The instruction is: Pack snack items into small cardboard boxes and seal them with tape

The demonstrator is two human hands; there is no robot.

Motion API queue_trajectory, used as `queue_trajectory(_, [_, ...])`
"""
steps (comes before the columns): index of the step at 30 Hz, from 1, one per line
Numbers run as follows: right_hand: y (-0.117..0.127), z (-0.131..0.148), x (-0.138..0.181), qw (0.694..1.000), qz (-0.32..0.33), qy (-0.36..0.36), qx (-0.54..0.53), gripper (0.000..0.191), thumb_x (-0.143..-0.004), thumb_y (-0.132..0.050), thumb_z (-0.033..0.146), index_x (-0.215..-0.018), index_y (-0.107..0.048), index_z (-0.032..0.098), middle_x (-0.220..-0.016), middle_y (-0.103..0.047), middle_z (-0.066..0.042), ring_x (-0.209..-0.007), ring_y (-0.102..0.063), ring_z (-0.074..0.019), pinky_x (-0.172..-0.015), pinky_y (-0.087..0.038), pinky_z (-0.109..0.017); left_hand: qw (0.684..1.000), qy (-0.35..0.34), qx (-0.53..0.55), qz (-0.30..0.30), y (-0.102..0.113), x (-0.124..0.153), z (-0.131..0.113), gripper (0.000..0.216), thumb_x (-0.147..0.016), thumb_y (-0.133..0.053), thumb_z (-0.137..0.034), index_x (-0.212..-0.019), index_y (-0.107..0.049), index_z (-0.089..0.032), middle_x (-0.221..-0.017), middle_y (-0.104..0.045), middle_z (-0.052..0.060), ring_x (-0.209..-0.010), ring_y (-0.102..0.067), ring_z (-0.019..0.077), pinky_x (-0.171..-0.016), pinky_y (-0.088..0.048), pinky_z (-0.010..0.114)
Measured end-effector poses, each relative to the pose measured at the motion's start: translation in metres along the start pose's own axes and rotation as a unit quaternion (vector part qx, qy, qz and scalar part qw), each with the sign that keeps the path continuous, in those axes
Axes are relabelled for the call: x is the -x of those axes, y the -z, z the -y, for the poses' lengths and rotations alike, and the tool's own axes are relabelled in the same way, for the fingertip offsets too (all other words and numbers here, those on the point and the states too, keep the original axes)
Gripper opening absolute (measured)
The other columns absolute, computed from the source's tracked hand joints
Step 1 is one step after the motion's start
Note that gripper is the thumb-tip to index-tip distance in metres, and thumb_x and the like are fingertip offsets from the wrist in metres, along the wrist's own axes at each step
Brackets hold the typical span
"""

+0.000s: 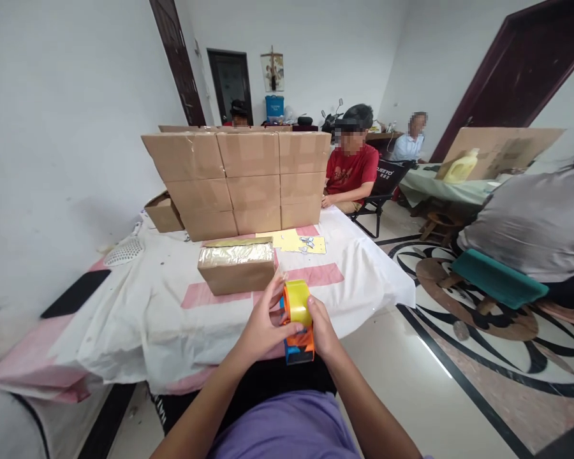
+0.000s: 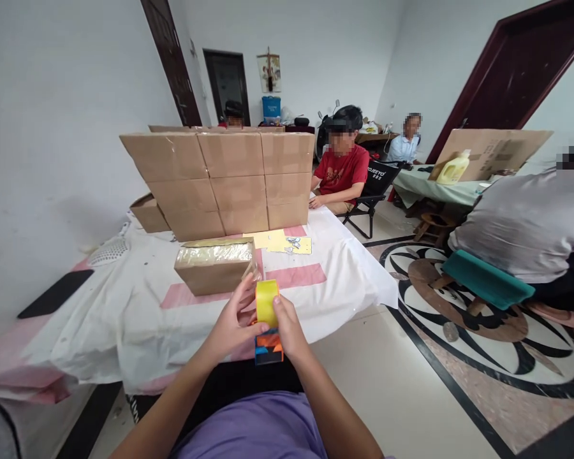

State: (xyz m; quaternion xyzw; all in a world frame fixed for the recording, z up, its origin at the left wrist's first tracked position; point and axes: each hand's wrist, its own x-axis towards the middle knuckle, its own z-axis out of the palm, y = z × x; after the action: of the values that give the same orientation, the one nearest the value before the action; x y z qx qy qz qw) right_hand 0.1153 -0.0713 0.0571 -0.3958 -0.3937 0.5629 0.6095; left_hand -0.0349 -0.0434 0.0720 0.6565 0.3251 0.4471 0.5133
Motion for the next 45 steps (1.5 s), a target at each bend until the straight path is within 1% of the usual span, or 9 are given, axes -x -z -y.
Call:
queue_trajectory(10, [-0.016,-0.001,-0.016,0.996,0.084,0.012,-0.031,0.048,-0.091,-0.063,0.064,-0.115,-0.067,0.023,-0.085,-0.076,-0.004,-0.082,-0.073,-0.0245,-0.075,-0.058,-0.036,0.999,-0.002,-0.015,-0.039,0.012,-0.007,-0.001,0.112,-0.066,-0.092,-0.029,-0.159,-0.03,-0.034,-0.164,-0.038,0.014,-0.148,-0.041,0.0363,-0.106,-0.054,0.046])
queue_trajectory(14, [-0.008,-0.001,-0.033,0.999,-0.028,0.022,0.032,0.049,-0.087,-0.064,0.067,-0.098,-0.068,0.02,-0.078,-0.075,-0.005,-0.069,-0.071,-0.0232,-0.063,-0.057,-0.034,0.991,-0.03,-0.015,-0.132,0.035,-0.016,-0.002,0.091,-0.07,-0.088,-0.037,-0.15,-0.047,-0.021,-0.138,-0.065,0.017,-0.133,-0.059,0.0336,-0.11,-0.05,0.049])
queue_trajectory(18, [0.025,0.006,-0.092,0.976,-0.151,0.085,0.133,0.055,-0.084,-0.056,0.074,-0.094,-0.061,0.021,-0.071,-0.072,-0.005,-0.065,-0.07,-0.0232,-0.061,-0.058,-0.034,0.971,-0.03,0.033,-0.235,0.053,-0.02,-0.004,0.054,-0.083,-0.077,-0.043,-0.128,-0.065,-0.017,-0.103,-0.077,0.009,-0.089,-0.076,0.0234,-0.088,-0.061,0.041])
queue_trajectory(24, [0.064,0.021,-0.174,0.955,-0.185,0.08,0.218,0.052,-0.083,-0.05,0.07,-0.093,-0.058,0.02,-0.074,-0.07,-0.008,-0.077,-0.071,-0.0264,-0.075,-0.058,-0.04,0.968,0.019,0.07,-0.241,0.052,-0.012,0.002,0.056,-0.077,-0.082,-0.04,-0.123,-0.068,-0.014,-0.08,-0.073,0.001,-0.047,-0.056,0.0074,-0.048,-0.049,0.023])
queue_trajectory(29, [0.061,0.035,-0.171,0.898,-0.281,0.115,0.319,0.054,-0.074,-0.068,0.053,-0.111,-0.058,0.016,-0.109,-0.065,-0.018,-0.119,-0.056,-0.0378,-0.101,-0.046,-0.054,0.971,0.04,0.058,-0.226,0.056,-0.002,0.003,0.072,-0.078,-0.082,-0.039,-0.142,-0.056,-0.019,-0.077,-0.071,-0.001,-0.043,-0.048,0.0049,-0.043,-0.045,0.02])
queue_trajectory(31, [0.042,0.038,-0.155,0.883,-0.241,0.177,0.363,0.05,-0.076,-0.069,0.048,-0.113,-0.059,0.017,-0.115,-0.061,-0.015,-0.12,-0.052,-0.0349,-0.104,-0.042,-0.052,0.973,0.041,0.049,-0.223,0.057,0.0,0.001,0.074,-0.08,-0.08,-0.038,-0.145,-0.051,-0.022,-0.084,-0.075,0.002,-0.044,-0.051,0.0056,-0.043,-0.047,0.02])
queue_trajectory(36, [-0.032,0.047,-0.105,0.832,0.151,0.337,0.415,0.021,-0.087,-0.069,0.04,-0.101,-0.071,0.025,-0.103,-0.056,-0.006,-0.102,-0.057,-0.0252,-0.094,-0.046,-0.044,0.974,0.031,0.03,-0.222,0.056,0.005,-0.001,0.071,-0.081,-0.079,-0.037,-0.145,-0.05,-0.025,-0.089,-0.077,0.003,-0.045,-0.05,0.006,-0.042,-0.044,0.019])
queue_trajectory(40, [-0.066,0.059,-0.094,0.802,0.164,0.376,0.434,0.01,-0.09,-0.066,0.028,-0.083,-0.071,0.024,-0.097,-0.055,-0.005,-0.099,-0.055,-0.024,-0.092,-0.042,-0.044,0.967,0.05,0.004,-0.25,0.056,0.007,-0.004,0.07,-0.079,-0.079,-0.04,-0.141,-0.052,-0.023,-0.088,-0.078,0.005,-0.053,-0.058,0.0102,-0.042,-0.04,0.018])
queue_trajectory(45, [-0.076,0.074,-0.117,0.828,0.153,0.365,0.396,0.017,-0.088,-0.068,0.032,-0.074,-0.071,0.022,-0.1,-0.054,-0.006,-0.103,-0.054,-0.0243,-0.096,-0.041,-0.044,0.953,0.066,0.015,-0.296,0.062,0.003,-0.008,0.06,-0.082,-0.075,-0.05,-0.13,-0.056,-0.02,-0.086,-0.078,0.007,-0.067,-0.067,0.0154,-0.042,-0.036,0.017])
